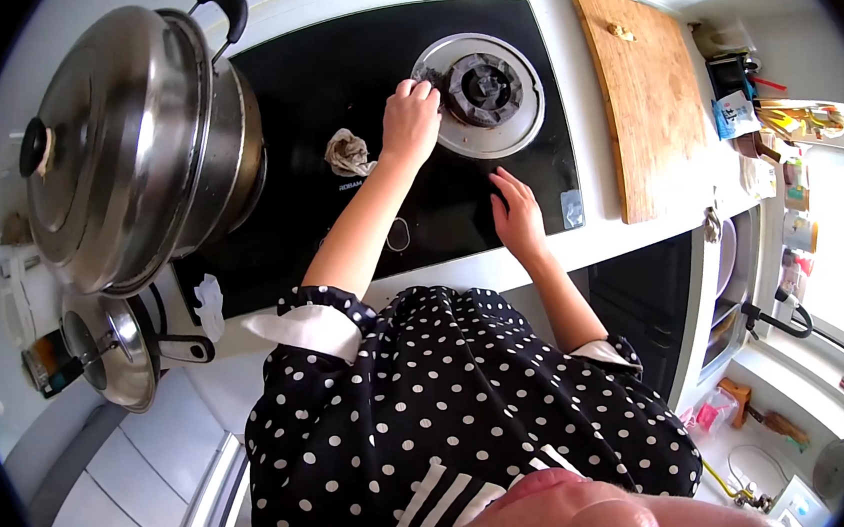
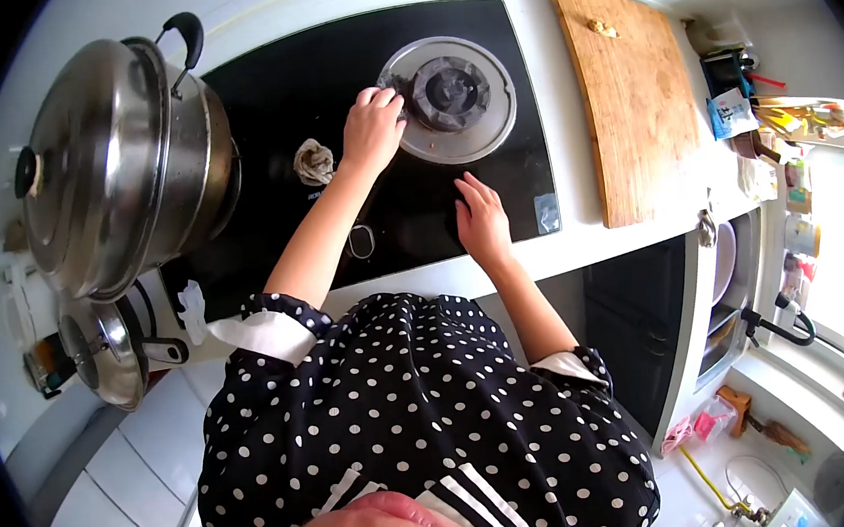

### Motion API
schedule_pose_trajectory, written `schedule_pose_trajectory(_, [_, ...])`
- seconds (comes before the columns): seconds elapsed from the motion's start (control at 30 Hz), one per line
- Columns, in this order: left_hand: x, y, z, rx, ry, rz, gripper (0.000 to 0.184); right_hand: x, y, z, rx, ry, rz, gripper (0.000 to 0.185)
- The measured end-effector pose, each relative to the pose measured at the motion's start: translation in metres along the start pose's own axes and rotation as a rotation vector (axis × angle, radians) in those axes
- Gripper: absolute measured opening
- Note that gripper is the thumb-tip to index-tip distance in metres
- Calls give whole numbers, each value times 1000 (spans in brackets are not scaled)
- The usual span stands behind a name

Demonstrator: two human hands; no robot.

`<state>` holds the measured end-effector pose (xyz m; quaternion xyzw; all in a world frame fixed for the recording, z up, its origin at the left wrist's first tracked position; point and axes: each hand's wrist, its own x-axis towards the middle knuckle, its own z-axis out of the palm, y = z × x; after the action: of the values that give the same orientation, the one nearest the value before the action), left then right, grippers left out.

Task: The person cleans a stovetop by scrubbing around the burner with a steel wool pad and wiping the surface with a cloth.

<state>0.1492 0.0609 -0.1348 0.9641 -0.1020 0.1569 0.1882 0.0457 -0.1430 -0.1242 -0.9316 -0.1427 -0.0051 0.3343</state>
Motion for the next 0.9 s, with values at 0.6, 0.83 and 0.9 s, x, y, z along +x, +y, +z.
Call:
schedule_pose_trajectory(0.6, [47, -8, 15, 220, -203, 44, 31, 42, 15, -43, 184, -14, -37, 29])
schedule_pose_trajectory(0.83, [33, -8, 11, 212, -147, 87, 30, 48, 18, -44, 218, -39, -70, 29])
schedule_pose_trajectory(0.9, [48, -13, 15, 174, -167, 94, 29, 52, 13, -45, 220, -40, -82, 29])
